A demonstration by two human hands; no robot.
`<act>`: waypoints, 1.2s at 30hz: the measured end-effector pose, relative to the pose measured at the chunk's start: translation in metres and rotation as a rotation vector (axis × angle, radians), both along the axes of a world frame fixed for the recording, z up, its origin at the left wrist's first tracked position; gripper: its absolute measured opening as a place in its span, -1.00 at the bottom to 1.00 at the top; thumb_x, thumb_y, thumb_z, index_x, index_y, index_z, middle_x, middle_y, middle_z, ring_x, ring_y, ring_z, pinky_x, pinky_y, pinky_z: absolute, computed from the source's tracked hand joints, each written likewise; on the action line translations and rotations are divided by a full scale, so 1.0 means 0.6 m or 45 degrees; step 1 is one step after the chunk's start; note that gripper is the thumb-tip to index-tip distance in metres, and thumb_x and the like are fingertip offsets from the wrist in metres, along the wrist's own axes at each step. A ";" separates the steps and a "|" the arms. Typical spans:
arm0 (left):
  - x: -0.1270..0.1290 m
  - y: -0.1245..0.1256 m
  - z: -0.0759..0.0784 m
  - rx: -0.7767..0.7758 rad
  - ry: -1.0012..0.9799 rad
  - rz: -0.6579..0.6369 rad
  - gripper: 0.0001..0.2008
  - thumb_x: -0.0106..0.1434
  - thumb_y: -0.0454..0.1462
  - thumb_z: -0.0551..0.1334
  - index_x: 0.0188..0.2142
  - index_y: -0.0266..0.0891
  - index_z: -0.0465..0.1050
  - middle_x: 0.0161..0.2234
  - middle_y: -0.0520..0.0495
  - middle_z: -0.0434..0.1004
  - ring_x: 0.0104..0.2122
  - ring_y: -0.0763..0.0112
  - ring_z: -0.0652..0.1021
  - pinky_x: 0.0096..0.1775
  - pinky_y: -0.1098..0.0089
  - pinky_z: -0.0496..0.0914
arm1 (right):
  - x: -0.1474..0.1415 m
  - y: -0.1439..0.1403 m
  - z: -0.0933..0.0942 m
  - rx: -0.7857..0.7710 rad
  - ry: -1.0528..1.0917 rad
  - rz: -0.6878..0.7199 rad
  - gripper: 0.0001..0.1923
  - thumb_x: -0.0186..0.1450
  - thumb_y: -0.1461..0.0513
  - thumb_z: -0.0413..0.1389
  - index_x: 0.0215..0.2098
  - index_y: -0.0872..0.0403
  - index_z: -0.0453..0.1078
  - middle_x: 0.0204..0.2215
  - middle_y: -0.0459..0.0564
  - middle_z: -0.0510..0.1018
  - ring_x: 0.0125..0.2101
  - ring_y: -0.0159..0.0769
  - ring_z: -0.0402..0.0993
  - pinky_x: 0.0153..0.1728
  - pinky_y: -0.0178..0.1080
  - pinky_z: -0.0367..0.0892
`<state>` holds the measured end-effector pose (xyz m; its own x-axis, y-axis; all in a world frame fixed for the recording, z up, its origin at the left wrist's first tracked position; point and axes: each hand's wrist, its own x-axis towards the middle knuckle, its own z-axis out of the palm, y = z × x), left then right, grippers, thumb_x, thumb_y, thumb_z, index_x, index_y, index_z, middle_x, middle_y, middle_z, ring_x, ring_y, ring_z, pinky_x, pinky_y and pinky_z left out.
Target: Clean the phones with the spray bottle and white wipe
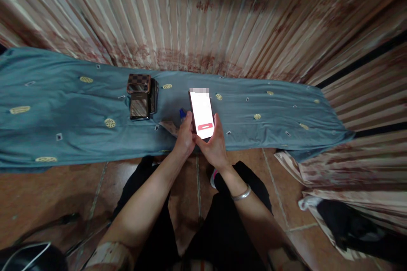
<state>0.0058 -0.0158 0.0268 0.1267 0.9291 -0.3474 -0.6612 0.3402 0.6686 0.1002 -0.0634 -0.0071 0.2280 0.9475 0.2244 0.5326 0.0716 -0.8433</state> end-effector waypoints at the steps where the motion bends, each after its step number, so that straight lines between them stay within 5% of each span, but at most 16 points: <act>1: 0.001 0.000 -0.001 0.006 0.004 0.000 -0.62 0.40 0.02 0.24 -0.17 -0.23 0.66 -0.08 -0.24 0.77 0.14 -0.02 0.65 0.19 0.08 0.50 | 0.000 0.000 0.000 -0.004 0.013 -0.006 0.17 0.24 -0.16 0.33 0.54 0.15 -0.12 0.50 0.41 0.13 0.52 0.17 0.01 0.48 0.28 0.02; 13: 0.014 -0.003 -0.006 0.086 0.026 -0.044 -0.68 0.37 0.00 0.31 -0.25 -0.20 0.64 -0.15 -0.17 0.76 0.13 0.02 0.64 0.17 0.18 0.49 | 0.011 0.008 -0.005 -0.042 0.470 -0.078 0.24 0.13 -0.10 0.40 0.55 0.07 -0.14 0.40 0.33 0.35 0.33 0.03 0.42 0.34 0.13 0.34; 21: 0.001 -0.011 0.006 0.058 0.102 -0.178 -0.59 0.39 0.06 0.26 -0.09 -0.21 0.62 -0.10 -0.24 0.74 0.11 0.05 0.65 0.12 0.16 0.50 | 0.054 0.022 0.033 -0.200 0.846 -0.045 0.30 -0.01 -0.08 0.44 0.52 0.12 -0.03 0.19 0.28 0.59 0.17 0.04 0.58 0.26 0.10 0.43; 27: -0.012 -0.006 -0.005 0.098 0.206 -0.198 -0.45 0.36 0.14 0.25 0.02 -0.26 0.59 0.00 -0.33 0.71 0.01 0.06 0.70 0.07 0.16 0.53 | 0.116 0.026 0.048 -0.203 0.785 -0.108 0.32 -0.05 -0.11 0.46 0.52 0.12 0.01 0.10 0.25 0.63 0.11 0.00 0.60 0.19 0.04 0.47; 32: -0.026 -0.007 -0.007 0.160 0.256 -0.246 -0.42 0.42 0.14 0.17 0.11 -0.29 0.52 0.01 -0.33 0.71 0.00 0.07 0.71 0.11 0.13 0.52 | 0.200 0.018 0.010 -0.172 0.673 -0.350 0.31 -0.14 -0.09 0.48 0.46 0.08 0.10 0.04 0.19 0.64 0.02 -0.04 0.61 0.15 0.00 0.48; 36: -0.034 -0.007 -0.007 0.160 0.272 -0.239 -0.40 0.41 0.16 0.18 0.11 -0.30 0.51 -0.02 -0.33 0.73 -0.01 0.06 0.72 0.10 0.12 0.52 | 0.296 0.014 -0.026 -0.177 0.304 -0.533 0.29 -0.13 -0.10 0.42 0.46 0.13 0.08 0.09 0.23 0.60 -0.02 -0.02 0.62 0.11 0.03 0.51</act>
